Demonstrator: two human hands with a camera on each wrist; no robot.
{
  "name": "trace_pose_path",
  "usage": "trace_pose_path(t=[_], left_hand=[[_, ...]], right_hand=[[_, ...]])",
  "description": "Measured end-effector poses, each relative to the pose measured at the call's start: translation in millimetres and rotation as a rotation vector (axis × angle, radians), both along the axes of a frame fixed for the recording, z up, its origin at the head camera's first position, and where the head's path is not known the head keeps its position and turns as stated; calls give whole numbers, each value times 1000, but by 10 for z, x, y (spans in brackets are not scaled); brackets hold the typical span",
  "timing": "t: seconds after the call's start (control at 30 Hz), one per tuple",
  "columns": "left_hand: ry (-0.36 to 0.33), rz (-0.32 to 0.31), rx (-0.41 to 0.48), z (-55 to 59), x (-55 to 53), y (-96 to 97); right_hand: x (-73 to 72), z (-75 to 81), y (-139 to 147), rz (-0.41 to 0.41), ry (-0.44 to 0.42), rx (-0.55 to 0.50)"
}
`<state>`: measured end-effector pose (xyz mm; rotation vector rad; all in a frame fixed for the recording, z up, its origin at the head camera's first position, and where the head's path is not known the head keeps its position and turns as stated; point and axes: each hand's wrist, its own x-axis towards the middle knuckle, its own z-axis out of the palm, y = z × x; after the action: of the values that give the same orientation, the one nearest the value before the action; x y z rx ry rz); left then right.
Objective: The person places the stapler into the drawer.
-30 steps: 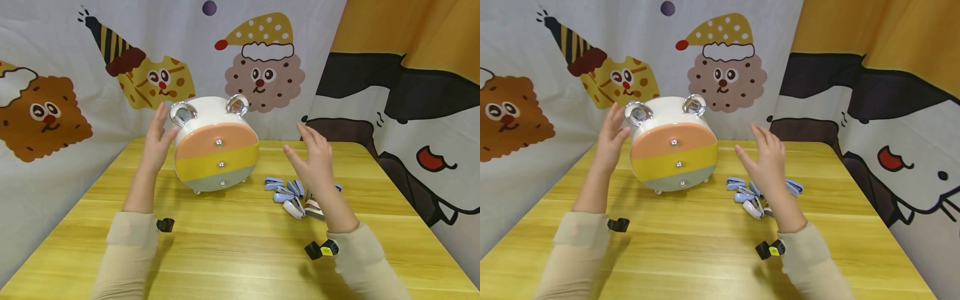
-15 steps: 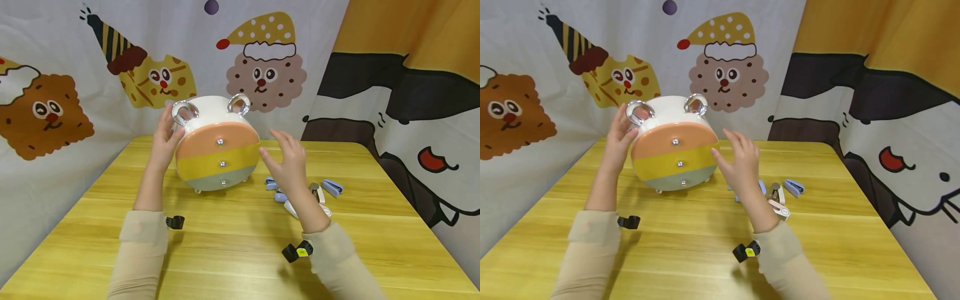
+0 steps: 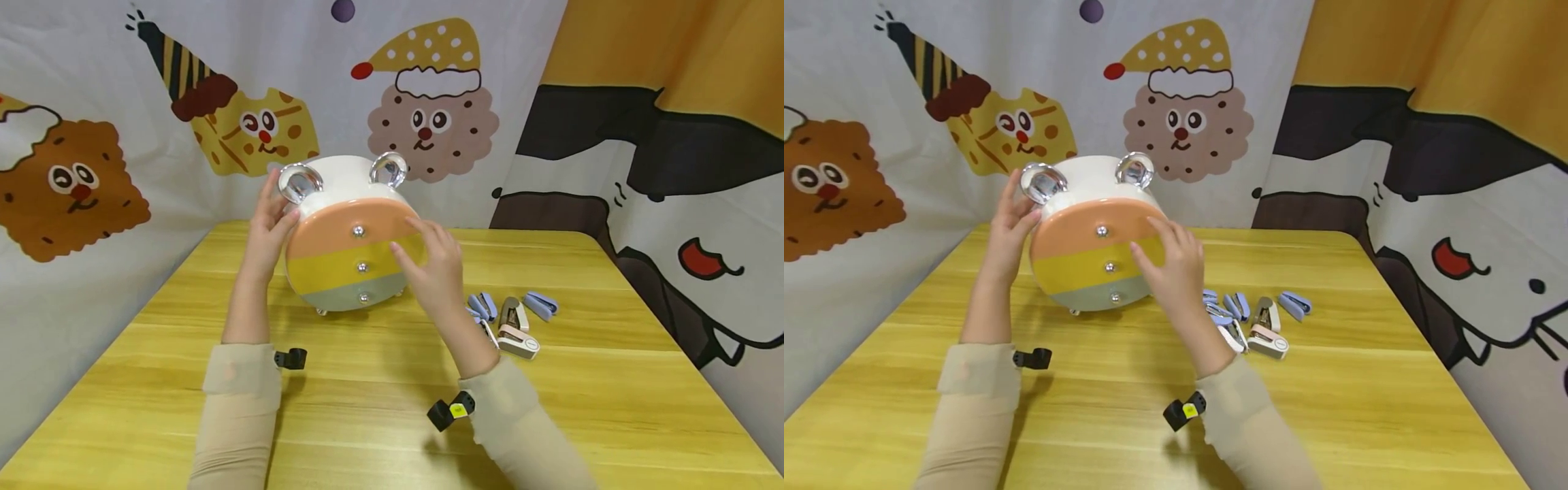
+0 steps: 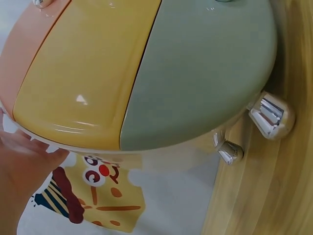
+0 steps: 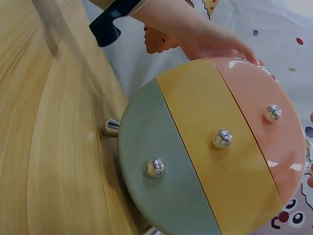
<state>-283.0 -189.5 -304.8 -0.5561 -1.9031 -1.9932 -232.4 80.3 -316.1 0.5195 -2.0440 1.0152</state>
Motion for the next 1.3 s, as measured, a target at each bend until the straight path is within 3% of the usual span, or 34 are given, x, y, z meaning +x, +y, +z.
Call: trace_pose_path(t=[0.2,0.5,1.3], left_hand=[[-23,2,27,-21,-14,-7],[-36,-22,98,-47,-22,-20],[-9,-42,130,-59,-41,-2]], right_hand=[[-11,-12,-119,-4,-6,-13],[-61,-17,-357,15,54,-58],[-248,-132,-729,14,-64,-249]])
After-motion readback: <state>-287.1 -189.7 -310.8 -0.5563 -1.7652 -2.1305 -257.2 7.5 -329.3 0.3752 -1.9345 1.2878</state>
